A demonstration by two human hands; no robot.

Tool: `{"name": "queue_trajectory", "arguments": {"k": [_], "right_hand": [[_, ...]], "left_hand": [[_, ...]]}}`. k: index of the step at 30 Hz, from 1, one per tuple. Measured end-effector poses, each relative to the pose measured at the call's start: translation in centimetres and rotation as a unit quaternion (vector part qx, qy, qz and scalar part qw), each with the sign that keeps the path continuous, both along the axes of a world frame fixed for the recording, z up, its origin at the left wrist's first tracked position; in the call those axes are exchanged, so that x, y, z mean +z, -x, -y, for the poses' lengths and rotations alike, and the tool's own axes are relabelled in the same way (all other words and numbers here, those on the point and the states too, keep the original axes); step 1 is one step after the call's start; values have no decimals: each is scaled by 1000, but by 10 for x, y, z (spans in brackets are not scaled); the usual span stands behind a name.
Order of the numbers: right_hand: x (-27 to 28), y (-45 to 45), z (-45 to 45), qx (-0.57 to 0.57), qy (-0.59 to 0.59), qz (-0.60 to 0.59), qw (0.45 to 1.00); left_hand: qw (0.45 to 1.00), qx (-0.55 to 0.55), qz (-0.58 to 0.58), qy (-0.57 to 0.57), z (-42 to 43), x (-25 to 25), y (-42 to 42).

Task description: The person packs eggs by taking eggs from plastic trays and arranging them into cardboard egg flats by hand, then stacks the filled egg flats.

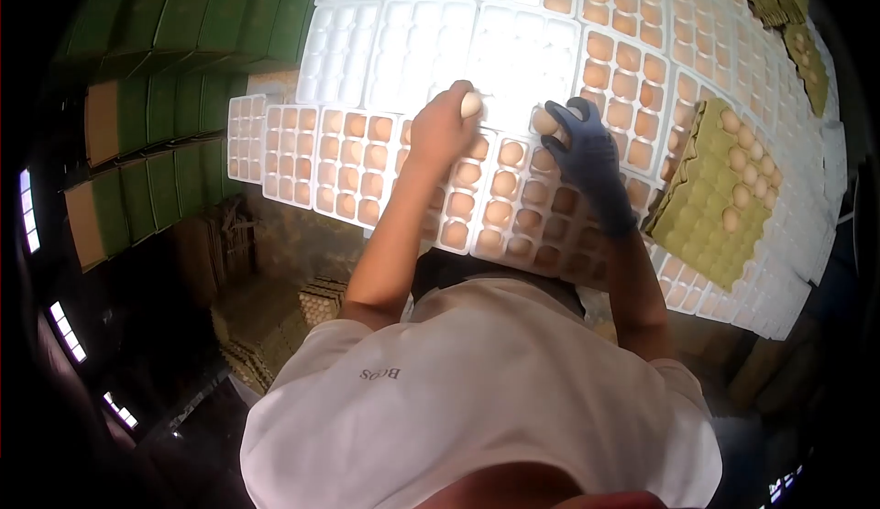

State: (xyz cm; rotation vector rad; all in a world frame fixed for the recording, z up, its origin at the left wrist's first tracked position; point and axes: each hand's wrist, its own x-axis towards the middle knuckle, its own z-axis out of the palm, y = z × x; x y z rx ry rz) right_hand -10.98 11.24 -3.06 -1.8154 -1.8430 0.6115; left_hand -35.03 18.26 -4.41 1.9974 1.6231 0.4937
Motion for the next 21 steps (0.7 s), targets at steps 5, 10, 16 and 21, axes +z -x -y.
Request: {"name": "queue_trajectory", "arguments": {"k": [5, 10, 16, 21], "right_hand": [[-26, 5, -10, -54, -5, 3, 999], [-10, 27, -37, -88, 36, 52, 994], [-1, 24, -63, -198, -8, -86, 976], [-64, 8, -99, -51, -71, 185, 979]], "left_hand": [[994, -95, -20, 53, -27, -14, 5], [982, -108, -138, 63, -58, -21, -19], [987, -135, -73, 38, -99, 1, -18], [957, -217, -88, -170, -115, -76, -37]]}}
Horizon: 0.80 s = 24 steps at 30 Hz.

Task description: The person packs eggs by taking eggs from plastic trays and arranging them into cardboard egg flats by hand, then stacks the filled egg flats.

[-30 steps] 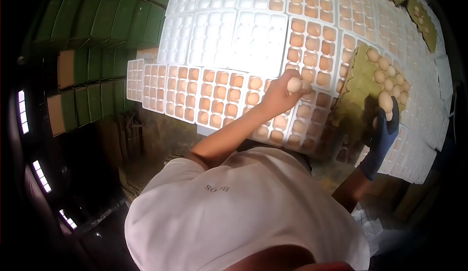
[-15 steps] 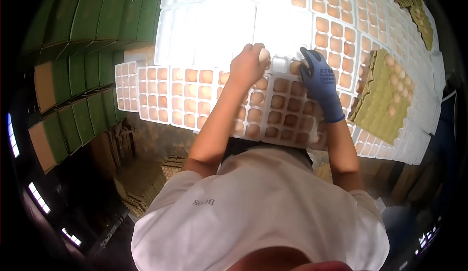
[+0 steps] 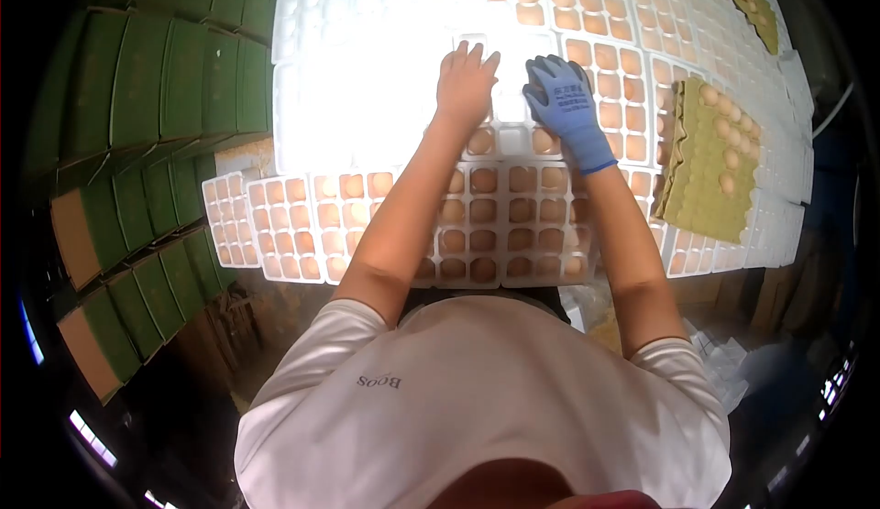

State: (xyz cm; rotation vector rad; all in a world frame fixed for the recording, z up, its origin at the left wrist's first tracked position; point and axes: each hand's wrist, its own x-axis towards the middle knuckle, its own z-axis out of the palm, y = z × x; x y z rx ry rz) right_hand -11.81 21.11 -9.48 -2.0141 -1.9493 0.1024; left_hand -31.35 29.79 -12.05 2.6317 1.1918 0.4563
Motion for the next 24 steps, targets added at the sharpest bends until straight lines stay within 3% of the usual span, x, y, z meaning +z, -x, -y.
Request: {"name": "queue_trajectory", "arguments": {"k": [1, 2, 4, 5, 8, 9, 11, 13, 15, 16, 20, 24], "right_hand": [[5, 0, 7, 11, 2, 25, 1000], [21, 6, 22, -14, -28, -34, 999], [35, 5, 69, -75, -110, -81, 988], [58, 3, 98, -99, -97, -100, 985], [92, -26, 193, -213, -116, -123, 962], [96, -46, 224, -254, -142, -140, 946], [94, -100, 282, -323, -144, -59, 933], [99, -156, 310, -427, -104, -82, 895], [117, -200, 295, -418, -50, -5, 907], [105, -219, 285, -377, -126, 145, 906], [84, -244, 268, -359, -62, 48, 930], [76, -244, 275, -380, -142, 58, 912]], "left_hand": [[997, -7, -42, -57, 2, -13, -5], [995, -17, -78, 52, 5, -4, -3], [995, -17, -101, 21, 14, -8, 1], [992, -11, -110, 56, 21, 4, -2], [996, 10, -63, 68, 41, 15, -14], [1000, 10, -17, -7, 51, 18, -26], [989, -41, 135, 43, 75, 54, -71], [960, -90, 168, 207, 110, 107, -127], [952, -160, 223, 137, 135, 110, -193], [951, -177, 223, 124, 143, 119, -228], [961, -206, 165, 85, 175, 125, -335], [976, -196, 89, 35, 184, 87, -394]]}}
